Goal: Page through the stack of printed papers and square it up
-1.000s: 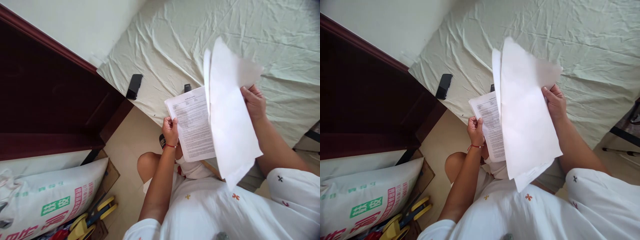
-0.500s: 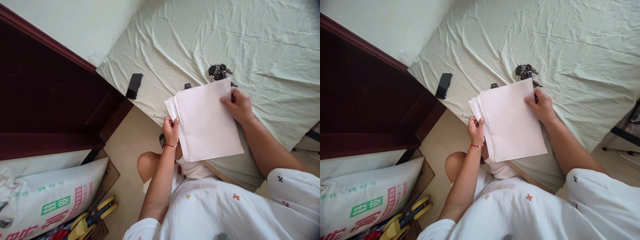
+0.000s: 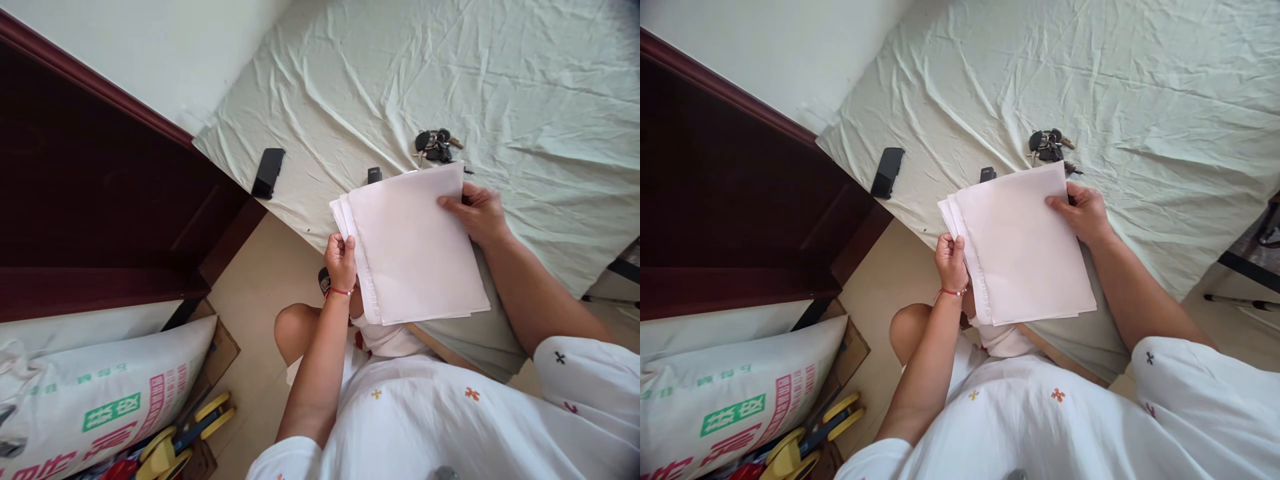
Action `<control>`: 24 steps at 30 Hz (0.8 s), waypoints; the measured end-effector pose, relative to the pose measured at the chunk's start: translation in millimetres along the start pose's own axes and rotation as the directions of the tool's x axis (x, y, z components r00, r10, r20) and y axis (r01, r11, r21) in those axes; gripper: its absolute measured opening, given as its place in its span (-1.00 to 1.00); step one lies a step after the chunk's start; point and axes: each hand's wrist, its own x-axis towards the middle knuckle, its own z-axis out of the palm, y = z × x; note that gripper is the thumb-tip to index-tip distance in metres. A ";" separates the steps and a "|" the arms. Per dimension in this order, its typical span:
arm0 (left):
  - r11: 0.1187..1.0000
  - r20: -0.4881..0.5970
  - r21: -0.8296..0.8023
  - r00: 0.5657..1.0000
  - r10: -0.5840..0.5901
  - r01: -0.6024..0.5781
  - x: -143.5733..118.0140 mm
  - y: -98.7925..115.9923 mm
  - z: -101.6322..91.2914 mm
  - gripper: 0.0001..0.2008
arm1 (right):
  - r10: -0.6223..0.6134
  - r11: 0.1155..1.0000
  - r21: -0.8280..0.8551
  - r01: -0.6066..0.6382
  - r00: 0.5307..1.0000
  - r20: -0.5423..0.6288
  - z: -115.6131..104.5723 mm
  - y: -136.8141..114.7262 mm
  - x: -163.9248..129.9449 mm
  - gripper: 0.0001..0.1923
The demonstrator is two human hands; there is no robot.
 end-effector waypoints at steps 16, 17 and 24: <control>0.999 0.015 0.040 0.999 0.035 -0.036 0.1 -2.3 -3.1 -0.56 | -0.085 0.965 0.229 0.128 0.978 -0.189 7.1 -5.7 -0.4 -0.59; 0.998 0.014 0.041 0.999 0.036 -0.037 0.1 -2.5 -2.9 -0.55 | -0.065 0.963 0.246 0.113 0.978 -0.197 6.5 -6.6 0.1 -0.57; 0.999 0.003 0.049 1.000 0.007 -0.007 0.0 -4.0 -1.2 -0.56 | 0.076 0.895 0.446 0.027 0.975 -0.210 -4.5 -15.3 4.4 -0.60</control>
